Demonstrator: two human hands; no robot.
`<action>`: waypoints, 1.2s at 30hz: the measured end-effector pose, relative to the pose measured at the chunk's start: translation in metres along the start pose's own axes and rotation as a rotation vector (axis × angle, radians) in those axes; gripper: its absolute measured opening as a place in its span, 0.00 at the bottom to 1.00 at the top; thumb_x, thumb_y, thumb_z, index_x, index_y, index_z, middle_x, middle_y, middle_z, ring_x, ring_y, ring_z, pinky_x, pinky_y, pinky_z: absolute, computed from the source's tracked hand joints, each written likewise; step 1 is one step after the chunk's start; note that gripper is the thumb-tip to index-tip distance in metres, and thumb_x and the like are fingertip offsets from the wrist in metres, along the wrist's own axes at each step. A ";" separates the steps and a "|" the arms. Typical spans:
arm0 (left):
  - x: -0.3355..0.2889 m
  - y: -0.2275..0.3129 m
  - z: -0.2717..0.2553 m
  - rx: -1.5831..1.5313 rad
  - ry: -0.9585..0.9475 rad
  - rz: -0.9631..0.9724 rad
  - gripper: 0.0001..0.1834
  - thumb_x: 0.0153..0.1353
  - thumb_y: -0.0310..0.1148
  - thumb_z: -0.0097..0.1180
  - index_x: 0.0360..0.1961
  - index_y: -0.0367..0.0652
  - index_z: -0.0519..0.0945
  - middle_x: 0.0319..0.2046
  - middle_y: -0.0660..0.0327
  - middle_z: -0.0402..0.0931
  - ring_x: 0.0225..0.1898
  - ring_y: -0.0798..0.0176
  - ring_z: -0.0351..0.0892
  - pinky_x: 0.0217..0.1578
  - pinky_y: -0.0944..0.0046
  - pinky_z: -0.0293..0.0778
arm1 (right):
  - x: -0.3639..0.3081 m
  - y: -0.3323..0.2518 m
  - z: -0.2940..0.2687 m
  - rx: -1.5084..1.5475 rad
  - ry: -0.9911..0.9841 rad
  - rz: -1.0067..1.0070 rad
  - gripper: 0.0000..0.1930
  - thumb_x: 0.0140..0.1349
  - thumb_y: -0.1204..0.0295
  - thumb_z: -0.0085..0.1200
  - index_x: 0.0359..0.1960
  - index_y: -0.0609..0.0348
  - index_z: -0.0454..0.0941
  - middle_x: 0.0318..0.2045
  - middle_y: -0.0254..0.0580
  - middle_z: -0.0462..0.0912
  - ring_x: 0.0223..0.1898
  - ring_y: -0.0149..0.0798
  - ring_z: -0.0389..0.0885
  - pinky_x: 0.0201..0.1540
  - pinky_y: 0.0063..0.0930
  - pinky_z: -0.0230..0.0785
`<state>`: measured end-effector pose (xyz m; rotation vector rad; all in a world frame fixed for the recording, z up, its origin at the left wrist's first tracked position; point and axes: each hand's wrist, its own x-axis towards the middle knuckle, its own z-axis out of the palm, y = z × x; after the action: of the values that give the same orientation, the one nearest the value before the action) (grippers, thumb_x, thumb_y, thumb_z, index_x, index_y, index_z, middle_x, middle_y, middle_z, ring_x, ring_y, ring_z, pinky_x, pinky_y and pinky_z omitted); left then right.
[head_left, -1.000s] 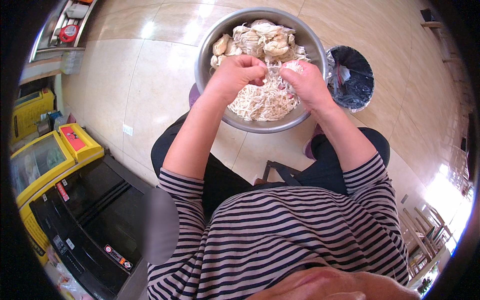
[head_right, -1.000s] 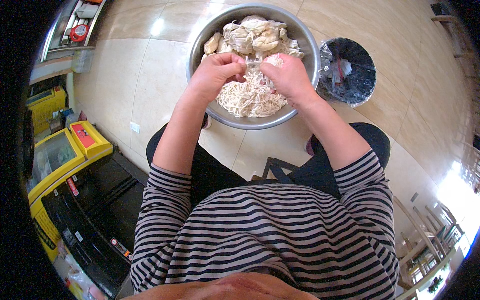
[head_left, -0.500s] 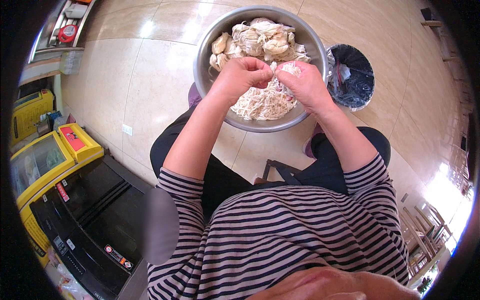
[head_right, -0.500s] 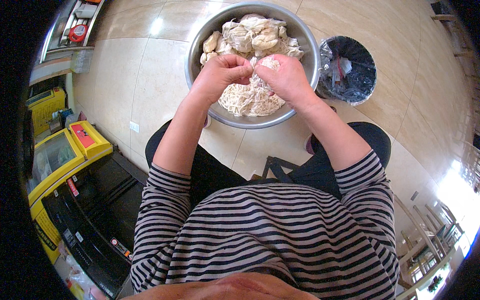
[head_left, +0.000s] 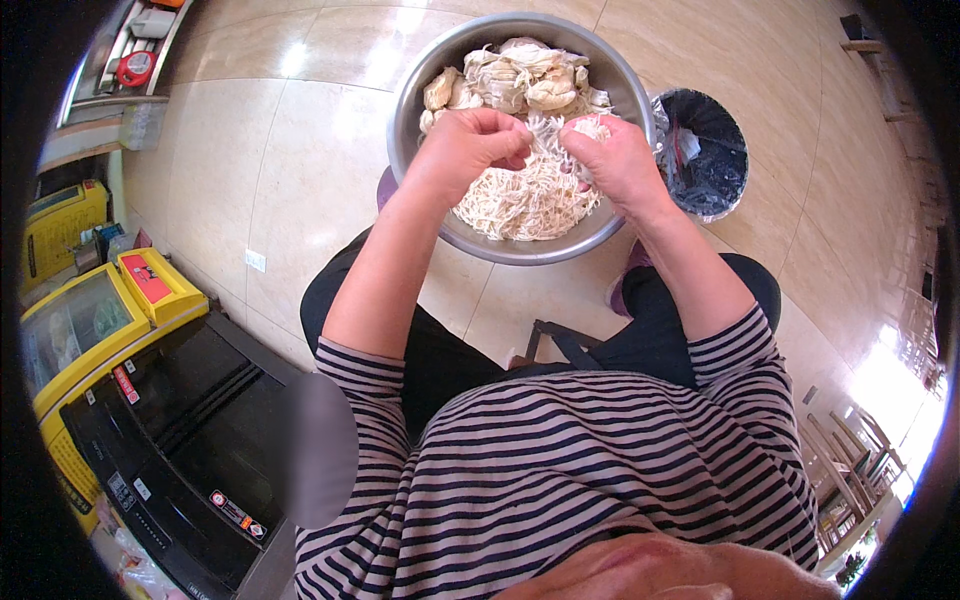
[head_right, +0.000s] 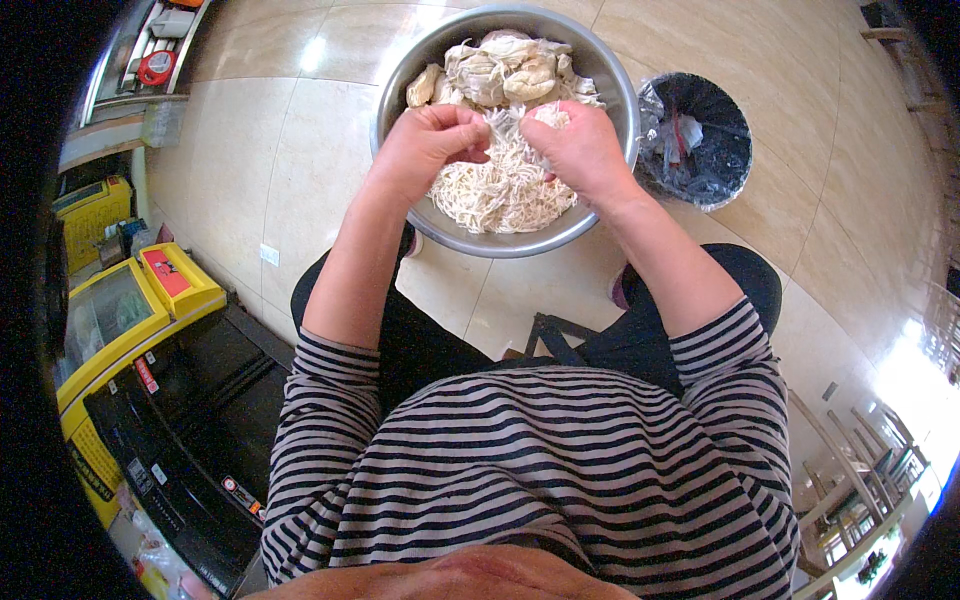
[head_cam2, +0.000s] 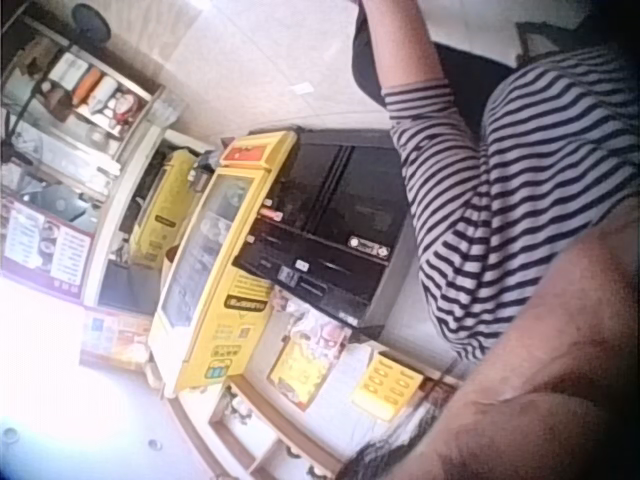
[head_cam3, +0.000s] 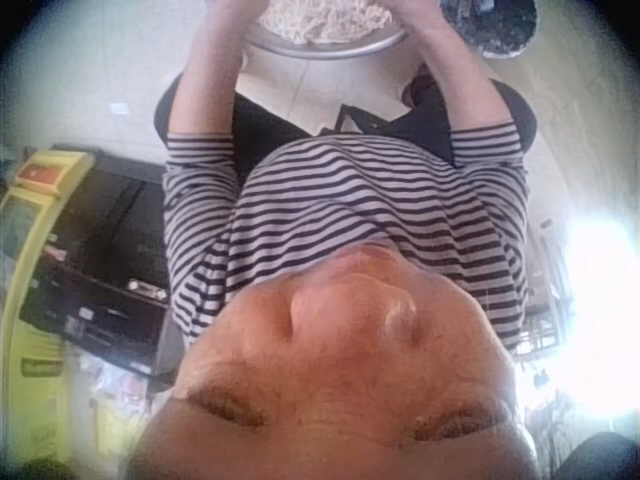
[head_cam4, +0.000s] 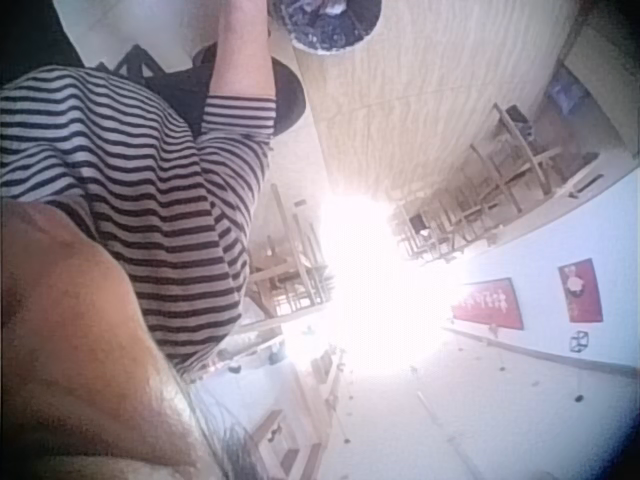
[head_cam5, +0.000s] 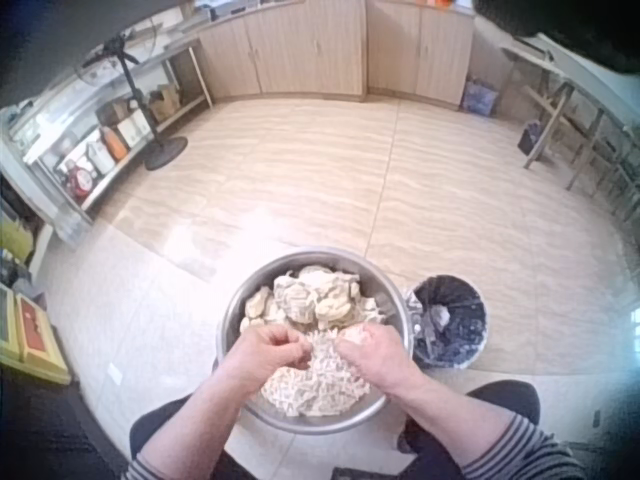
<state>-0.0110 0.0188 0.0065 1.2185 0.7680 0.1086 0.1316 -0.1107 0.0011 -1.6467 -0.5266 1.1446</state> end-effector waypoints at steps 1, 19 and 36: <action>0.000 -0.002 0.003 0.007 -0.030 0.004 0.09 0.56 0.32 0.59 0.30 0.36 0.78 0.27 0.62 0.77 0.28 0.68 0.78 0.35 0.69 0.77 | -0.001 0.000 0.001 0.046 -0.018 0.009 0.12 0.54 0.67 0.56 0.34 0.64 0.78 0.24 0.36 0.79 0.21 0.25 0.76 0.17 0.18 0.68; 0.001 -0.004 0.004 0.023 0.050 -0.004 0.09 0.56 0.31 0.60 0.31 0.35 0.79 0.27 0.60 0.78 0.28 0.68 0.78 0.35 0.69 0.76 | -0.002 0.001 0.002 0.015 0.016 -0.014 0.13 0.52 0.65 0.56 0.32 0.64 0.79 0.22 0.36 0.79 0.20 0.26 0.76 0.18 0.20 0.70; -0.006 0.007 0.005 0.237 0.071 0.026 0.09 0.55 0.31 0.59 0.30 0.34 0.80 0.24 0.60 0.79 0.26 0.71 0.77 0.32 0.71 0.74 | 0.003 0.001 -0.003 -0.097 0.001 -0.020 0.12 0.50 0.67 0.58 0.32 0.61 0.79 0.21 0.33 0.78 0.21 0.23 0.74 0.18 0.17 0.67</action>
<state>-0.0104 0.0147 0.0159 1.4554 0.8448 0.0843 0.1354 -0.1106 -0.0008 -1.7216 -0.6049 1.1181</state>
